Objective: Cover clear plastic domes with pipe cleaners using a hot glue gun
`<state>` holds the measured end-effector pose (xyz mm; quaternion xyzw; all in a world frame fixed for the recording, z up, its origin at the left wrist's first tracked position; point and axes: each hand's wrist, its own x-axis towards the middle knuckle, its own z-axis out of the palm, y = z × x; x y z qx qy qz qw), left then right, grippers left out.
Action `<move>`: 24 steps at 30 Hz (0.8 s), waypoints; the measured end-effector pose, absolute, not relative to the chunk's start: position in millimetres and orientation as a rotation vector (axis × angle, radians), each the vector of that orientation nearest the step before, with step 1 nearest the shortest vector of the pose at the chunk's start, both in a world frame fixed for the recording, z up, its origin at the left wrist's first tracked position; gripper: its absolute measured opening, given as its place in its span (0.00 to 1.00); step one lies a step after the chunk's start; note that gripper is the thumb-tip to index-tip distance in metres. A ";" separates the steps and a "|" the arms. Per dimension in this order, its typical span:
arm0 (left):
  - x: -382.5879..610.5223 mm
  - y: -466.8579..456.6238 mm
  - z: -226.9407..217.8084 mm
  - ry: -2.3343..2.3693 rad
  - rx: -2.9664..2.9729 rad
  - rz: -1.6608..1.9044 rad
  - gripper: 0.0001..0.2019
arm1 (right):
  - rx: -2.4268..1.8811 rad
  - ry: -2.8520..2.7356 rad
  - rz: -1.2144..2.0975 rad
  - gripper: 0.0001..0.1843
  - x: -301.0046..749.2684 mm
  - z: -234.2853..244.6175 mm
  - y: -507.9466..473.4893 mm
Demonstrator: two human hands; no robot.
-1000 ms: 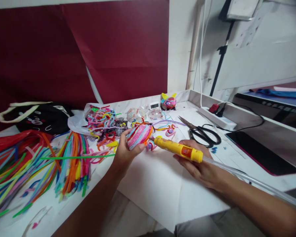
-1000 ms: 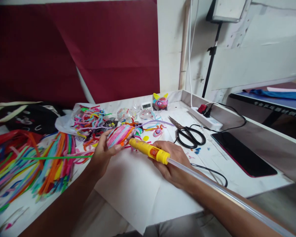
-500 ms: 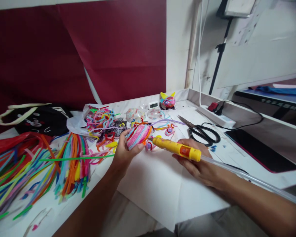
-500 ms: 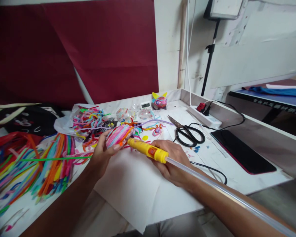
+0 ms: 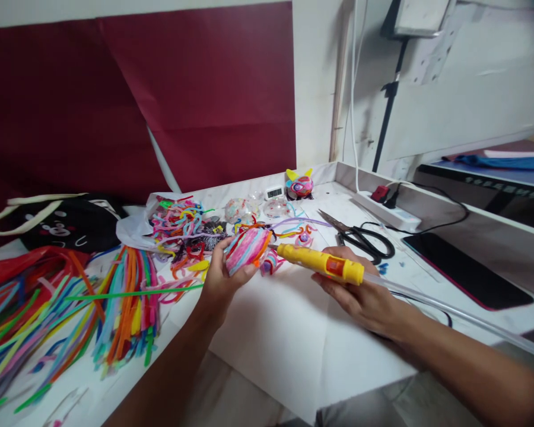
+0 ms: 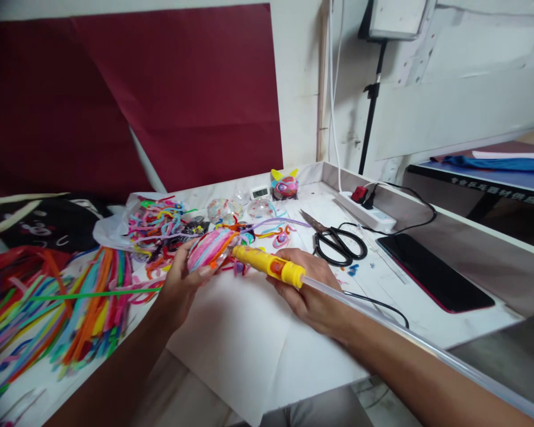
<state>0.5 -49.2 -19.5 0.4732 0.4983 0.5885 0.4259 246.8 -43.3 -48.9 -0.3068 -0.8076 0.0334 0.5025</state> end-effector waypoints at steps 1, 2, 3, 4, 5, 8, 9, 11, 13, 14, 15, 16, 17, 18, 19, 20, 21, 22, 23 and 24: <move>0.5 -49.1 -19.5 1.245 1.183 1.468 0.40 | -0.742 -1.952 0.097 0.10 246.8 -50.3 -42.8; 0.5 -49.0 -19.5 1.245 1.181 1.465 0.40 | -0.747 -1.950 0.115 0.10 246.8 -51.6 -42.5; 0.3 -48.9 -19.6 1.244 1.177 1.463 0.40 | -0.753 -1.943 0.133 0.10 246.8 -52.7 -42.3; 0.2 -48.8 -19.6 1.244 1.171 1.463 0.40 | -0.758 -1.936 0.151 0.11 246.9 -53.4 -42.3; -0.1 -48.8 -19.7 1.243 1.165 1.462 0.40 | -0.763 -1.933 0.164 0.11 247.0 -53.9 -42.3; -0.8 -49.0 -19.9 1.228 1.157 1.456 0.40 | -0.768 -1.943 0.162 0.10 247.5 -52.5 -42.7; -1.2 -49.2 -20.1 1.220 1.163 1.451 0.40 | -0.773 -1.955 0.156 0.08 247.7 -51.3 -42.9; -1.9 -49.5 -20.4 1.207 1.178 1.440 0.39 | -0.797 -1.968 0.141 0.07 248.1 -48.5 -43.5; -2.8 -49.6 -21.0 1.197 1.192 1.434 0.39 | -0.844 -1.976 0.138 0.09 248.4 -46.3 -44.4; -3.2 -49.4 -21.4 1.192 1.198 1.432 0.39 | -0.864 -1.977 0.142 0.09 248.5 -45.5 -44.8; -3.5 -49.1 -21.8 1.186 1.201 1.432 0.39 | -0.877 -1.975 0.147 0.09 248.6 -45.0 -45.3; -3.8 -48.6 -22.2 1.179 1.204 1.432 0.38 | -0.887 -1.969 0.154 0.09 248.6 -44.6 -45.6; -4.1 -48.2 -22.6 1.172 1.206 1.432 0.38 | -0.894 -1.964 0.165 0.09 248.6 -44.4 -45.9; -4.2 -47.9 -23.0 1.166 1.204 1.432 0.38 | -0.900 -1.960 0.183 0.09 248.5 -44.1 -46.1; -4.3 -47.6 -23.3 1.161 1.201 1.431 0.38 | -0.905 -1.947 0.201 0.09 248.4 -43.7 -46.2; -4.4 -47.5 -23.5 1.157 1.197 1.431 0.38 | -0.915 -1.938 0.225 0.09 248.2 -43.3 -46.2; -4.5 -47.7 -23.6 1.152 1.193 1.431 0.39 | -0.926 -1.933 0.251 0.10 248.0 -42.8 -46.1; -4.6 -47.9 -23.5 1.146 1.189 1.432 0.39 | -0.939 -1.927 0.275 0.10 247.7 -42.4 -46.0; -4.7 -48.3 -23.4 1.142 1.188 1.434 0.39 | -0.953 -1.923 0.297 0.11 247.5 -42.0 -45.9; -4.9 -48.8 -23.3 1.138 1.187 1.435 0.38 | -0.968 -1.920 0.314 0.12 247.4 -41.9 -45.8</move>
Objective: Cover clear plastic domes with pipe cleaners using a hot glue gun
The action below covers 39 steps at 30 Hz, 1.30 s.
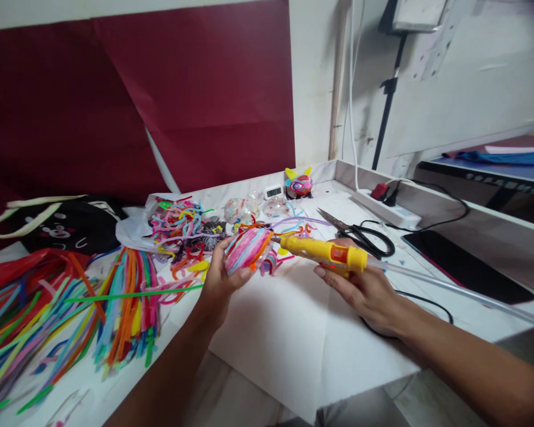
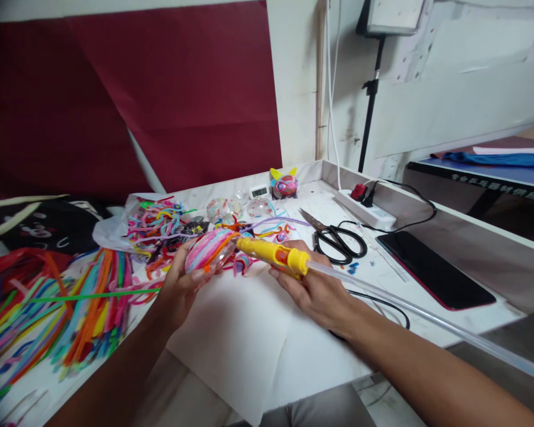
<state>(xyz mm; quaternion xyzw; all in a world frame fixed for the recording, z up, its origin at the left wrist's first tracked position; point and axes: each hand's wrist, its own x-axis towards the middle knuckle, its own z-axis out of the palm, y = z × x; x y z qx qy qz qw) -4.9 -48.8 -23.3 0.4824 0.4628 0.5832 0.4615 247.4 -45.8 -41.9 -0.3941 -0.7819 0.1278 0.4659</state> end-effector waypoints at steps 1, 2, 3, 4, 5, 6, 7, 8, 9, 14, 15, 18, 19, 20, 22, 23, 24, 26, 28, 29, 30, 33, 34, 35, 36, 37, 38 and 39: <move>-5.1 -49.2 -23.1 1.137 1.187 1.435 0.38 | -0.976 -1.918 0.328 0.12 247.3 -42.1 -45.7; -5.3 -49.5 -23.0 1.138 1.189 1.434 0.38 | -0.977 -1.920 0.339 0.12 247.4 -42.5 -45.7; -5.4 -49.7 -22.9 1.141 1.192 1.431 0.37 | -0.968 -1.919 0.343 0.12 247.6 -43.1 -45.8; -5.6 -49.7 -22.9 1.145 1.194 1.429 0.37 | -0.958 -1.919 0.342 0.12 247.9 -43.9 -46.0; -5.7 -49.5 -22.9 1.148 1.194 1.425 0.37 | -0.946 -1.920 0.333 0.12 248.3 -44.7 -46.3; -5.7 -49.3 -23.0 1.151 1.193 1.423 0.37 | -0.937 -1.926 0.322 0.11 248.7 -45.6 -46.6; -5.7 -48.9 -23.1 1.153 1.191 1.423 0.38 | -0.932 -1.934 0.308 0.11 249.1 -46.5 -46.8; -5.5 -48.5 -23.1 1.155 1.189 1.427 0.38 | -0.931 -1.942 0.294 0.10 249.5 -47.2 -47.1; -5.4 -48.1 -23.2 1.156 1.186 1.432 0.38 | -0.930 -1.951 0.282 0.10 249.8 -48.0 -47.3; -4.3 -47.8 -22.0 1.169 1.183 1.434 0.38 | -0.879 -1.968 0.243 0.10 250.4 -52.3 -47.7; -4.1 -48.1 -21.6 1.173 1.187 1.430 0.38 | -0.870 -1.968 0.242 0.11 250.4 -53.5 -47.8; -3.6 -48.9 -20.8 1.173 1.199 1.428 0.38 | -0.843 -1.963 0.229 0.12 250.8 -56.5 -47.8; -3.5 -49.0 -20.7 1.171 1.199 1.428 0.38 | -0.833 -1.961 0.215 0.11 251.0 -57.2 -47.8; -3.3 -49.0 -20.6 1.170 1.196 1.430 0.38 | -0.823 -1.965 0.202 0.10 251.2 -57.5 -47.8; -3.2 -48.8 -20.4 1.169 1.183 1.433 0.39 | -0.823 -1.966 0.184 0.11 251.5 -57.3 -47.8; -3.3 -48.6 -20.3 1.171 1.175 1.431 0.39 | -0.837 -1.967 0.188 0.11 251.5 -56.7 -47.9; -3.3 -48.4 -20.3 1.174 1.169 1.432 0.39 | -0.855 -1.970 0.203 0.11 251.5 -55.8 -47.9; -3.5 -48.2 -20.4 1.178 1.163 1.434 0.39 | -0.904 -1.963 0.243 0.11 251.0 -52.9 -48.1; -3.7 -48.3 -20.8 1.175 1.170 1.435 0.39 | -0.952 -1.949 0.286 0.11 250.2 -48.9 -48.5; -3.7 -48.4 -21.1 1.169 1.175 1.438 0.38 | -0.968 -1.941 0.303 0.11 249.8 -46.8 -48.8; -3.7 -48.6 -21.5 1.161 1.180 1.438 0.38 | -0.980 -1.937 0.317 0.11 249.4 -44.8 -49.0; -3.8 -49.3 -22.2 1.142 1.185 1.433 0.37 | -0.993 -1.932 0.323 0.13 248.6 -40.7 -49.7; -3.8 -49.5 -22.2 1.139 1.186 1.432 0.37 | -0.999 -1.931 0.319 0.13 248.5 -40.1 -49.8; -3.8 -49.6 -22.1 1.137 1.188 1.432 0.37 | -1.004 -1.932 0.312 0.14 248.4 -39.8 -49.8; -3.7 -49.8 -21.9 1.136 1.190 1.434 0.37 | -1.006 -1.937 0.307 0.14 248.3 -39.8 -49.7; -3.6 -49.9 -21.6 1.136 1.191 1.436 0.37 | -1.004 -1.943 0.300 0.14 248.3 -40.3 -49.7; -3.5 -50.0 -21.4 1.137 1.189 1.436 0.37 | -0.993 -1.947 0.288 0.14 248.3 -41.2 -49.6; -3.3 -50.0 -21.2 1.140 1.187 1.438 0.37 | -0.977 -1.949 0.273 0.13 248.5 -42.5 -49.5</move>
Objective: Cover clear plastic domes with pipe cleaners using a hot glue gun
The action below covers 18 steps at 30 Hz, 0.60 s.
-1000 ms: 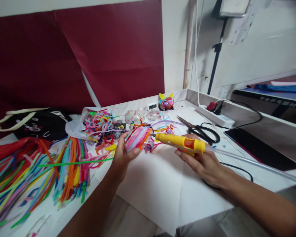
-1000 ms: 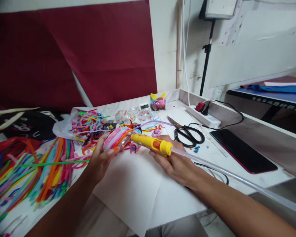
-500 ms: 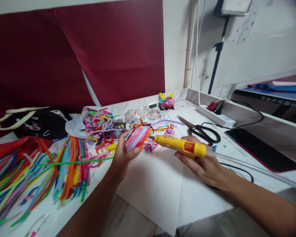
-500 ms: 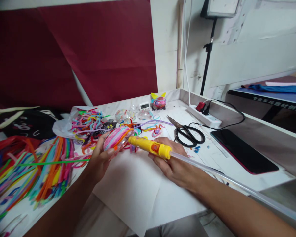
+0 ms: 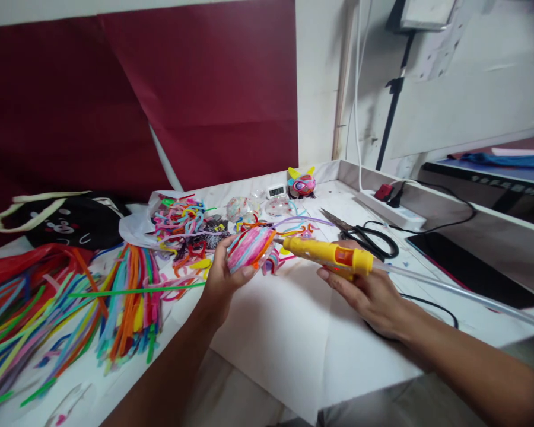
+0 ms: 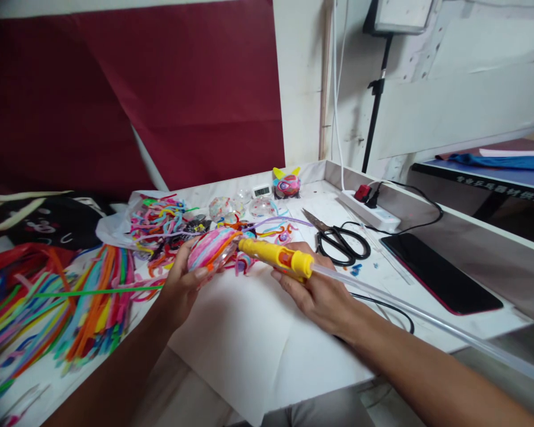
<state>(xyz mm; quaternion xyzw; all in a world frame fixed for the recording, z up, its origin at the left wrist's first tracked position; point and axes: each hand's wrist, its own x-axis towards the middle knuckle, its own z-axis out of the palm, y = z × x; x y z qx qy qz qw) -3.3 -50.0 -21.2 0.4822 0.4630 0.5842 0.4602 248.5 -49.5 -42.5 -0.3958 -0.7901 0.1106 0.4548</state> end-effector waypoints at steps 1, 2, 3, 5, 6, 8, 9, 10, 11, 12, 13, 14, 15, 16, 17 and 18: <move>-3.0 -50.0 -20.9 1.145 1.184 1.440 0.37 | -0.953 -1.950 0.255 0.12 248.8 -44.4 -49.6; -2.7 -50.0 -20.8 1.153 1.183 1.442 0.36 | -0.933 -1.949 0.238 0.11 249.3 -46.7 -49.6; -2.3 -50.0 -20.6 1.162 1.182 1.444 0.36 | -0.922 -1.950 0.228 0.11 249.8 -49.3 -49.7; -1.5 -49.7 -20.2 1.174 1.187 1.451 0.36 | -0.923 -1.951 0.232 0.11 250.7 -54.1 -50.2; -1.1 -49.6 -20.0 1.177 1.190 1.453 0.36 | -0.929 -1.948 0.235 0.11 250.9 -55.8 -50.4; -0.4 -49.2 -19.7 1.182 1.186 1.460 0.37 | -0.928 -1.939 0.222 0.12 250.4 -56.8 -51.0; -0.2 -49.0 -19.7 1.185 1.183 1.462 0.36 | -0.909 -1.939 0.202 0.11 249.8 -56.1 -51.3; -0.1 -48.8 -19.8 1.188 1.180 1.461 0.36 | -0.886 -1.944 0.182 0.10 248.9 -54.8 -51.7; -0.1 -48.6 -19.9 1.190 1.180 1.460 0.36 | -0.865 -1.959 0.173 0.09 248.0 -53.1 -52.1; -0.1 -48.5 -20.3 1.192 1.183 1.461 0.36 | -0.846 -1.973 0.174 0.09 247.2 -51.2 -52.7; -0.3 -48.4 -20.7 1.195 1.189 1.462 0.36 | -0.830 -1.984 0.181 0.09 246.4 -49.1 -53.3; -0.5 -48.2 -21.1 1.198 1.196 1.462 0.36 | -0.817 -1.989 0.184 0.09 245.8 -46.9 -54.1; -0.8 -48.1 -21.6 1.201 1.202 1.464 0.37 | -0.808 -1.995 0.182 0.10 245.4 -44.5 -55.1; -1.1 -48.0 -22.0 1.206 1.205 1.465 0.37 | -0.799 -2.003 0.172 0.10 245.1 -41.9 -56.1; -1.5 -47.9 -22.4 1.212 1.208 1.464 0.38 | -0.790 -2.013 0.157 0.09 244.9 -39.2 -57.2; -1.9 -47.9 -22.7 1.221 1.209 1.460 0.38 | -0.781 -2.028 0.145 0.09 244.6 -36.5 -58.2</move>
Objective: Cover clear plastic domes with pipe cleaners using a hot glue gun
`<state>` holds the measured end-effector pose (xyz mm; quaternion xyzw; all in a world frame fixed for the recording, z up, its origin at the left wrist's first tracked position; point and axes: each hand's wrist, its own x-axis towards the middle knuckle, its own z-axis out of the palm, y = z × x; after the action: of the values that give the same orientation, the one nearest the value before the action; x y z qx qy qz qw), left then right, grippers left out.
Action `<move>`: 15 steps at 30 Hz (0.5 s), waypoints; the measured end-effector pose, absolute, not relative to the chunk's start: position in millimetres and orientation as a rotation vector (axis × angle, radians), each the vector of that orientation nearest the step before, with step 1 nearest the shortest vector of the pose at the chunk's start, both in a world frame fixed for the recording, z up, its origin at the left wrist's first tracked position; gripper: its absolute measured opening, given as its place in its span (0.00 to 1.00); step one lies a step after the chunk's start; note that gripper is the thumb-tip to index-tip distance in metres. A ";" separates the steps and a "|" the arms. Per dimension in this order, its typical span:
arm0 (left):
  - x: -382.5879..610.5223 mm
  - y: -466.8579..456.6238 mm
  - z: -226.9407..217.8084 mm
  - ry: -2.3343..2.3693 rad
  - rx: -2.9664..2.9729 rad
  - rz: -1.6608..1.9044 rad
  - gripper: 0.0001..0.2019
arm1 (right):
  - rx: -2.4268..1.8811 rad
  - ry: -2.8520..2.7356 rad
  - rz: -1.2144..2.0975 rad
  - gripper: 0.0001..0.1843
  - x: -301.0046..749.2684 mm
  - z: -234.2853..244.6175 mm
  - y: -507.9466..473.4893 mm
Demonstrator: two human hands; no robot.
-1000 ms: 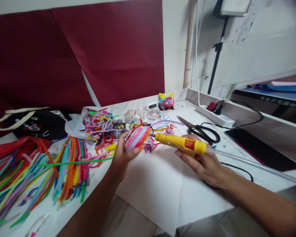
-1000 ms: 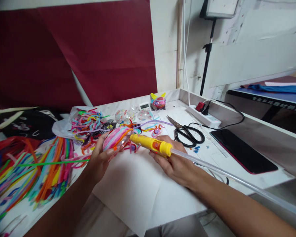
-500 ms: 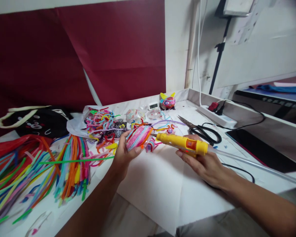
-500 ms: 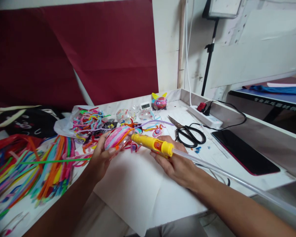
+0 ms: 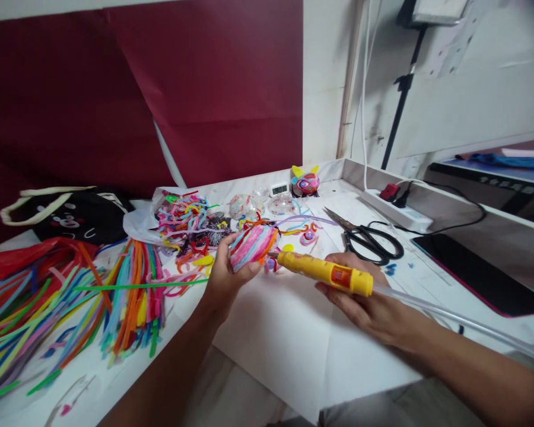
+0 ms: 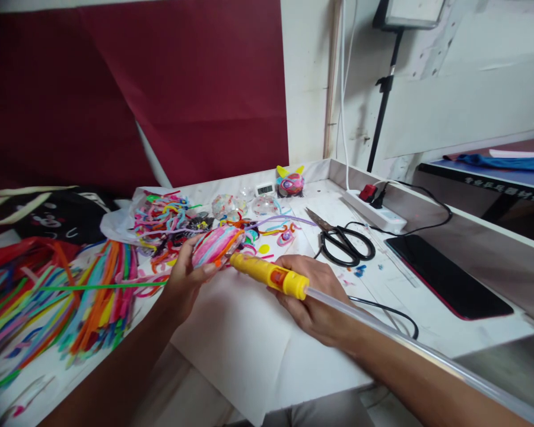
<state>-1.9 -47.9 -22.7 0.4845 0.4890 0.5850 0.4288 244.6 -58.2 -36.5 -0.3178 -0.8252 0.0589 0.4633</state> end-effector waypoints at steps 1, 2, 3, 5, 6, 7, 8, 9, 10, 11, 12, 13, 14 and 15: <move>-2.2 -47.8 -23.0 1.231 1.208 1.455 0.38 | -0.775 -2.045 0.137 0.09 244.4 -34.0 -59.1; -2.4 -47.8 -23.2 1.240 1.207 1.453 0.39 | -0.771 -2.061 0.136 0.08 244.1 -32.0 -59.8; -2.6 -47.8 -23.4 1.248 1.208 1.451 0.39 | -0.769 -2.070 0.136 0.08 243.8 -30.8 -60.2; -2.8 -47.6 -23.8 1.258 1.208 1.453 0.38 | -0.766 -2.081 0.135 0.09 243.2 -31.0 -60.3; -2.8 -47.4 -23.9 1.259 1.207 1.456 0.38 | -0.769 -2.082 0.134 0.09 243.1 -32.3 -60.0; -2.7 -47.2 -23.9 1.258 1.207 1.460 0.38 | -0.776 -2.081 0.134 0.09 243.0 -33.8 -59.6; -2.6 -47.0 -23.9 1.257 1.207 1.462 0.39 | -0.782 -2.084 0.134 0.10 243.1 -35.3 -59.1; -2.5 -46.8 -23.8 1.258 1.207 1.464 0.39 | -0.784 -2.083 0.133 0.10 243.2 -36.4 -58.7; -2.4 -46.7 -23.7 1.260 1.207 1.463 0.38 | -0.784 -2.084 0.134 0.10 243.4 -36.7 -58.5; -2.3 -46.7 -23.5 1.263 1.209 1.460 0.38 | -0.786 -2.084 0.137 0.10 243.6 -36.3 -58.5; -2.2 -46.7 -23.3 1.267 1.209 1.458 0.38 | -0.786 -2.079 0.139 0.09 243.8 -35.0 -58.6; -2.1 -46.9 -23.1 1.270 1.206 1.457 0.38 | -0.790 -2.079 0.142 0.09 244.0 -33.2 -58.9; -2.0 -47.0 -22.9 1.272 1.204 1.456 0.38 | -0.798 -2.078 0.143 0.08 244.1 -31.3 -59.2; -2.0 -47.2 -22.8 1.272 1.201 1.457 0.38 | -0.808 -2.076 0.136 0.08 244.2 -29.4 -59.4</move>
<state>-2.0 -47.2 -22.8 0.4789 0.5074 0.5811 0.4190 244.2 -59.4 -29.4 -0.3251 -0.8356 0.0549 0.4394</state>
